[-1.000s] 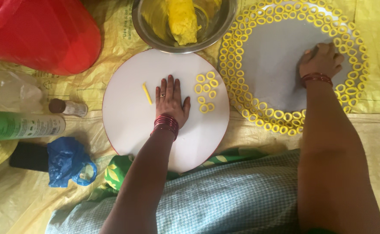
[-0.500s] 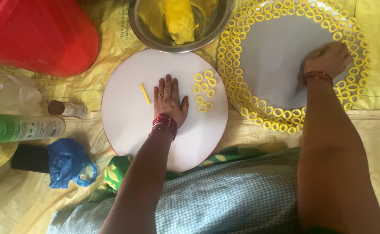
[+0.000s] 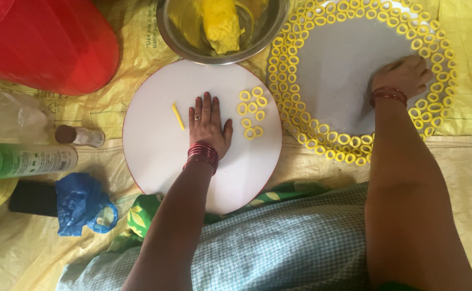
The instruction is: The person arranges small yellow dough rings in a circular pattern on a metal tray. They pick up rings from a white plate and place them one by one onto the tray, forming concentric circles. The person also rolls a small piece of dough between their palms.
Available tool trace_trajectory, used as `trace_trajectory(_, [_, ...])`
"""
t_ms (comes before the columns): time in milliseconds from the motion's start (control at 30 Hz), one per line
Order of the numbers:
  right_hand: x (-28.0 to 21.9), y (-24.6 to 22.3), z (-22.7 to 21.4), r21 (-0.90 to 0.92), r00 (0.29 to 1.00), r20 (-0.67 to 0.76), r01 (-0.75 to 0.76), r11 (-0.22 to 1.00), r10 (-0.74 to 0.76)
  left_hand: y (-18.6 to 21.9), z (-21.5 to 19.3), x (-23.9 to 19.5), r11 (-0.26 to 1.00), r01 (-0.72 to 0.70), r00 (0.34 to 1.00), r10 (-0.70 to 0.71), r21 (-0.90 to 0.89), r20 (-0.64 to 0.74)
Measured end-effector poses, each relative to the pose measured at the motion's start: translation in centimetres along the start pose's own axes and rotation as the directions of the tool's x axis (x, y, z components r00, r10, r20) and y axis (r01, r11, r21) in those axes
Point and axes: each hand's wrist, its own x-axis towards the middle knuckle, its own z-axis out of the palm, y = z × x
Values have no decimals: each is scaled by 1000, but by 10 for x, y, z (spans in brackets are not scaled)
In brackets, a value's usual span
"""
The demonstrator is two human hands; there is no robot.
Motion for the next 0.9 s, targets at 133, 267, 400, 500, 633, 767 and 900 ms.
trace_trajectory(133, [-2, -5, -5, 47, 995, 97, -36, 998, 32, 0, 0, 1, 1000, 4, 1000, -4, 6, 13])
trace_trajectory(267, [-2, -7, -9, 8, 996, 89, -11, 1000, 10, 0, 0, 1, 1000, 9, 1000, -9, 7, 21])
trace_trajectory(400, [1, -12, -13, -85, 988, 130, 94, 992, -82, 0, 0, 1, 1000, 10, 1000, -10, -13, 21])
trace_trajectory(500, [6, -40, -18, 59, 977, 57, 202, 978, -205, 0, -1, 2, 1000, 15, 1000, -15, -4, 23])
trace_trajectory(633, [5, -113, -31, 534, 897, -62, 400, 745, -437, 0, -1, 2, 999, 21, 999, -20, -27, 28])
trace_trajectory(767, [-34, -186, -61, 776, 557, 289, 340, 532, -778, 0, -1, 1, 999, 26, 999, -25, -42, 30])
trace_trajectory(900, [-68, -226, -88, 807, 372, 332, 364, 465, -867, 0, -1, 1, 998, 23, 999, -22, -51, 30])
